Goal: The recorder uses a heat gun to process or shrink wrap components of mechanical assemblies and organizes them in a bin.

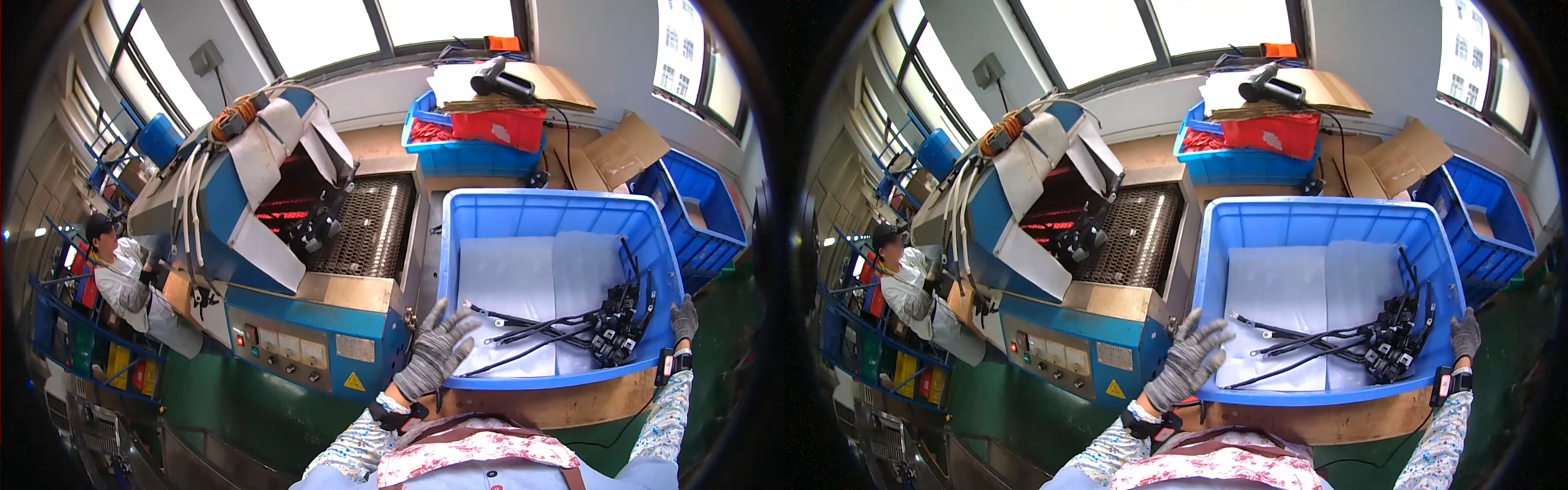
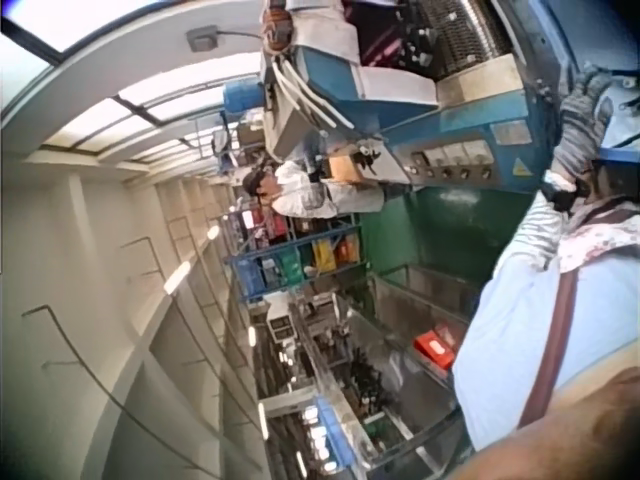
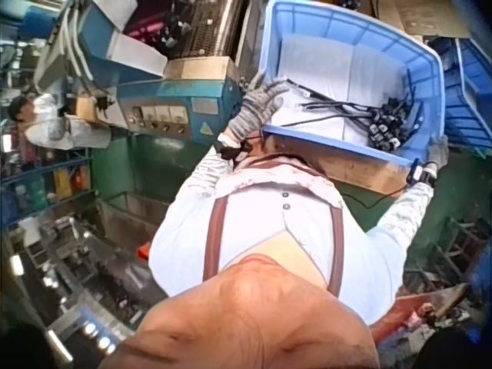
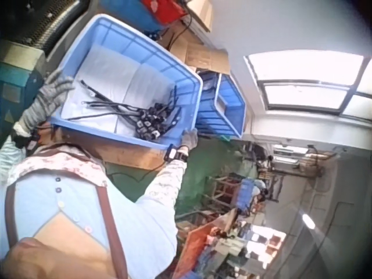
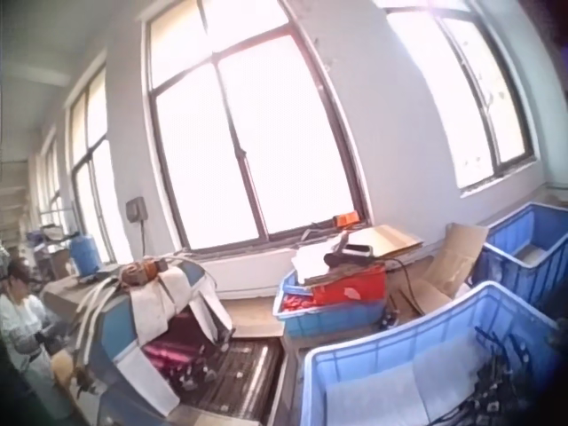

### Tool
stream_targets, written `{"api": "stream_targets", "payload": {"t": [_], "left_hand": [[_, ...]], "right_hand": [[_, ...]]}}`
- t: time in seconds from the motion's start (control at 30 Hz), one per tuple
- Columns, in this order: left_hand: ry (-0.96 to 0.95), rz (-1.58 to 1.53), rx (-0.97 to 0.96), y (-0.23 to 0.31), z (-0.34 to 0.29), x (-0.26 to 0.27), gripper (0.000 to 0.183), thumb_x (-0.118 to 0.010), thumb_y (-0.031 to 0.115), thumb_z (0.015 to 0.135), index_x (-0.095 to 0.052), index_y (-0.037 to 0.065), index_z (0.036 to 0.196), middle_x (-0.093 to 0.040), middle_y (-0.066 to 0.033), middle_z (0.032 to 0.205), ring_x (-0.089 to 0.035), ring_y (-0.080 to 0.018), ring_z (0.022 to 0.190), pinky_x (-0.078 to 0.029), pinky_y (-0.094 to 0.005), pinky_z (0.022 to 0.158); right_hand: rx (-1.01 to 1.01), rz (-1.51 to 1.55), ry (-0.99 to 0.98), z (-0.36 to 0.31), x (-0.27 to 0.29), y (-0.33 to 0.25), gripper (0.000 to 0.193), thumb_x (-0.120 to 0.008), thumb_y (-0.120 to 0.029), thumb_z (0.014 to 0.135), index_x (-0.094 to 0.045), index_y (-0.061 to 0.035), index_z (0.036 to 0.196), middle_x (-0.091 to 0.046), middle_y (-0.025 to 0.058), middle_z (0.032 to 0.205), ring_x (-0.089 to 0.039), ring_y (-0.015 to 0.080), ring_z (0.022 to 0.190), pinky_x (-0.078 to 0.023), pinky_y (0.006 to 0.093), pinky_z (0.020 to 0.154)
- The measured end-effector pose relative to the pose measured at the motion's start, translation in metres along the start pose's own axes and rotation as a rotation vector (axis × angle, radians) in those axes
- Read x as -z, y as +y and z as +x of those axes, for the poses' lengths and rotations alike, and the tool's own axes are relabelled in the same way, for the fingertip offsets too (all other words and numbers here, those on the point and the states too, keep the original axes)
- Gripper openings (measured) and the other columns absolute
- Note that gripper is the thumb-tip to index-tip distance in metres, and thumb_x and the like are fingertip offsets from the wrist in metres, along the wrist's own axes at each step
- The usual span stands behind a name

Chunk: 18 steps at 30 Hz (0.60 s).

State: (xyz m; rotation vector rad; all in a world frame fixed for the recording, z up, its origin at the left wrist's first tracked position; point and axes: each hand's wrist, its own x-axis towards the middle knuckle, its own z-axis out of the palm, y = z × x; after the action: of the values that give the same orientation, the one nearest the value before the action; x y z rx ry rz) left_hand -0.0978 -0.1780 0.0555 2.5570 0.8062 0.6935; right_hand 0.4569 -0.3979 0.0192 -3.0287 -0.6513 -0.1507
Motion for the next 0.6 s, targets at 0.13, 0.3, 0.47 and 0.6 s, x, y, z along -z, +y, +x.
{"api": "stream_targets", "payload": {"t": [0.13,0.3,0.47,0.6], "left_hand": [[-0.017,-0.037,0.038,-0.007,0.000,-0.008,0.028,-0.063,0.013,0.077,-0.063,0.017,0.105,-0.054,-0.0047,0.120,-0.027,-0.0349,0.129,-0.026,-0.0449,0.105],[-0.030,-0.075,0.046,-0.007,0.000,-0.008,0.029,-0.064,0.009,0.075,-0.064,0.018,0.102,-0.056,-0.0036,0.118,-0.028,-0.0338,0.129,-0.026,-0.0450,0.105],[-0.023,-0.070,0.035,-0.008,-0.003,-0.011,0.028,-0.063,0.009,0.075,-0.064,0.018,0.102,-0.056,-0.0037,0.116,-0.028,-0.0337,0.129,-0.026,-0.0453,0.105],[-0.055,-0.007,0.023,-0.003,-0.004,-0.007,0.025,-0.063,0.011,0.076,-0.064,0.017,0.101,-0.057,-0.0039,0.115,-0.027,-0.0338,0.130,-0.026,-0.0458,0.103]], "right_hand": [[0.020,-0.006,0.024,0.001,-0.008,0.005,0.061,-0.059,-0.036,0.080,-0.041,-0.0086,0.131,-0.051,0.0209,0.122,-0.049,0.0350,0.112,-0.037,0.0412,0.095],[0.018,0.054,0.034,0.011,-0.024,0.018,0.061,-0.060,-0.035,0.079,-0.040,-0.0091,0.131,-0.050,0.0224,0.121,-0.048,0.0362,0.111,-0.037,0.0419,0.095],[0.004,0.058,0.021,0.011,-0.025,0.019,0.062,-0.060,-0.035,0.079,-0.039,-0.0101,0.132,-0.050,0.0214,0.121,-0.048,0.0356,0.113,-0.036,0.0409,0.096],[-0.001,0.062,-0.012,0.008,-0.014,0.015,0.068,-0.062,-0.037,0.077,-0.037,-0.0071,0.133,-0.050,0.0236,0.121,-0.047,0.0361,0.114,-0.036,0.0409,0.097]]}}
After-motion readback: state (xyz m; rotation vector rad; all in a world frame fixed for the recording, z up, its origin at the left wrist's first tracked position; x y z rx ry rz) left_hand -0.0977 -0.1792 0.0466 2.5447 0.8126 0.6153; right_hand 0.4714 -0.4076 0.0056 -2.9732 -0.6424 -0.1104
